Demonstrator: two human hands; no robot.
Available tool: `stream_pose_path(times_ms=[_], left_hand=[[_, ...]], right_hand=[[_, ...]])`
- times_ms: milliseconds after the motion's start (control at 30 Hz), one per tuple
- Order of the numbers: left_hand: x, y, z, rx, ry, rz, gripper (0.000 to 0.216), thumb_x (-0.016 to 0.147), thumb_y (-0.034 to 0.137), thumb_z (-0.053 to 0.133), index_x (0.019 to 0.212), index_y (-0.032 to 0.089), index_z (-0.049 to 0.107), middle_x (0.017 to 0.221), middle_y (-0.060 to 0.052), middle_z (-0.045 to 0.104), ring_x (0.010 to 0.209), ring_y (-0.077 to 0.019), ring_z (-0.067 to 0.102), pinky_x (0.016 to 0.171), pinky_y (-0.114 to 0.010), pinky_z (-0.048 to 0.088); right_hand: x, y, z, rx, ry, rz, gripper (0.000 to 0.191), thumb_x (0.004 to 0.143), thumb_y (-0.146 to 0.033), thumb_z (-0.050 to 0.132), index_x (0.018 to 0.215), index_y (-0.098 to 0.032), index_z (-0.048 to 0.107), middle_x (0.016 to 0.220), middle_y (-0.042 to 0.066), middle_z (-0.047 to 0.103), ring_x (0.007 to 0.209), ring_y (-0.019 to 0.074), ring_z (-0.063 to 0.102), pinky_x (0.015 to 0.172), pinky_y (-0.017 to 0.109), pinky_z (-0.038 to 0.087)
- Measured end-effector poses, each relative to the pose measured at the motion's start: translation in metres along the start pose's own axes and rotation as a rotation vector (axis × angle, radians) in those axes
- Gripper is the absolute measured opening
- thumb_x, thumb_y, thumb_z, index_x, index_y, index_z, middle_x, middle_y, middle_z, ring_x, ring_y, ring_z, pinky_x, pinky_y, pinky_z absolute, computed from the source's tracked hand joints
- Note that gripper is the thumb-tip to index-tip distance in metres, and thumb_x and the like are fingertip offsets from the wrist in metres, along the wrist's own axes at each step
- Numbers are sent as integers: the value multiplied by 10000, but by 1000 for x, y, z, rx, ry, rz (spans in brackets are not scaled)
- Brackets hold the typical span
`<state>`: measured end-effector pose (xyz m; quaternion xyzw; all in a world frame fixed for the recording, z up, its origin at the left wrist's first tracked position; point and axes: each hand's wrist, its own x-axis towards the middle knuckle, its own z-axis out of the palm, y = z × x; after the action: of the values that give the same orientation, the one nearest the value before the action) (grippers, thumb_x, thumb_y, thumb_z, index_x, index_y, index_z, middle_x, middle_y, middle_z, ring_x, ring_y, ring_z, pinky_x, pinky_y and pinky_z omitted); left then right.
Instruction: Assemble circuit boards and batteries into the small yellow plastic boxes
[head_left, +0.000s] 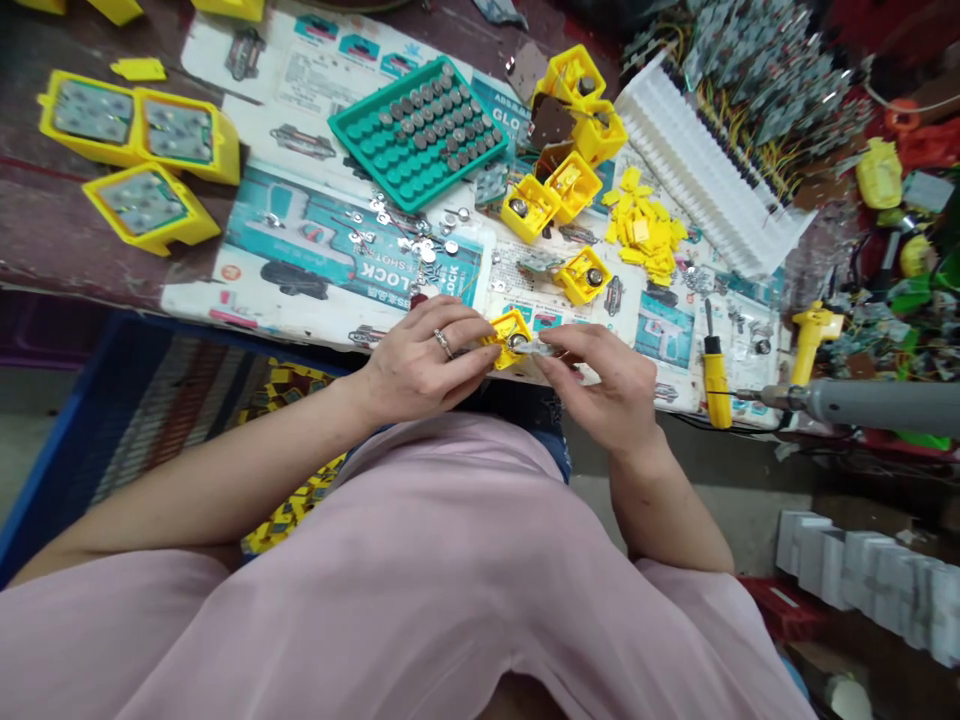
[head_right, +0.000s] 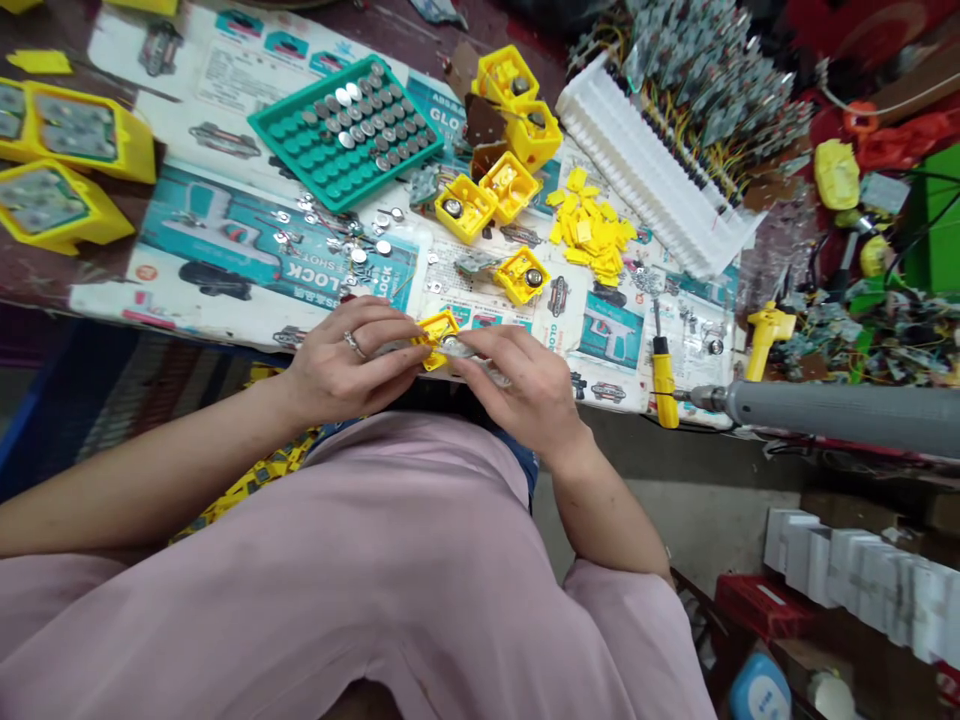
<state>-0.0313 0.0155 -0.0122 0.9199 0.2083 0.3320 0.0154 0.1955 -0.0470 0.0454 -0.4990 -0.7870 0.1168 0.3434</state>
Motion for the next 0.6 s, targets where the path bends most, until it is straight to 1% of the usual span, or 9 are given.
stream_pose_path(times_ms=[67,233,333,467,600], left_hand=[[0,0,0,-4,-16,-12,151,889,225,615,1012,244,701,1058,-56,736,1022,-217,666,897,-425,593],[0,0,1,-66,112,46,256,871,168,638,1126,165,659,1085,-105,740,1045,-231,676,919,-411,586],[0,0,2,-88,138,42,303,871,173,645,1171,132,632,1075,-114,746,1043,-230,684,920,-400,585],[0,-1,3,-58,144,66,279,874,177,648,1148,122,640,1062,-109,753,1045,-230,691,912,-389,582],[1,-1,2,14,165,91,225,892,200,641,1112,154,656,1042,-65,763,1005,-207,707,880,-359,594]], right_hand=[[5,0,4,-21,22,40,144,943,-250,631,1070,-261,695,957,23,767,852,144,716,733,255,590],[17,-1,9,-49,9,31,108,946,-237,626,1012,-225,711,901,26,762,829,139,711,762,240,585],[22,-3,10,-31,15,31,92,942,-242,634,984,-203,706,882,23,759,776,127,704,714,231,580],[24,-4,12,-50,37,35,91,934,-241,641,950,-175,701,833,26,743,694,108,673,631,215,545],[23,-1,15,-70,51,73,84,923,-234,645,915,-169,698,789,27,731,663,108,659,616,223,520]])
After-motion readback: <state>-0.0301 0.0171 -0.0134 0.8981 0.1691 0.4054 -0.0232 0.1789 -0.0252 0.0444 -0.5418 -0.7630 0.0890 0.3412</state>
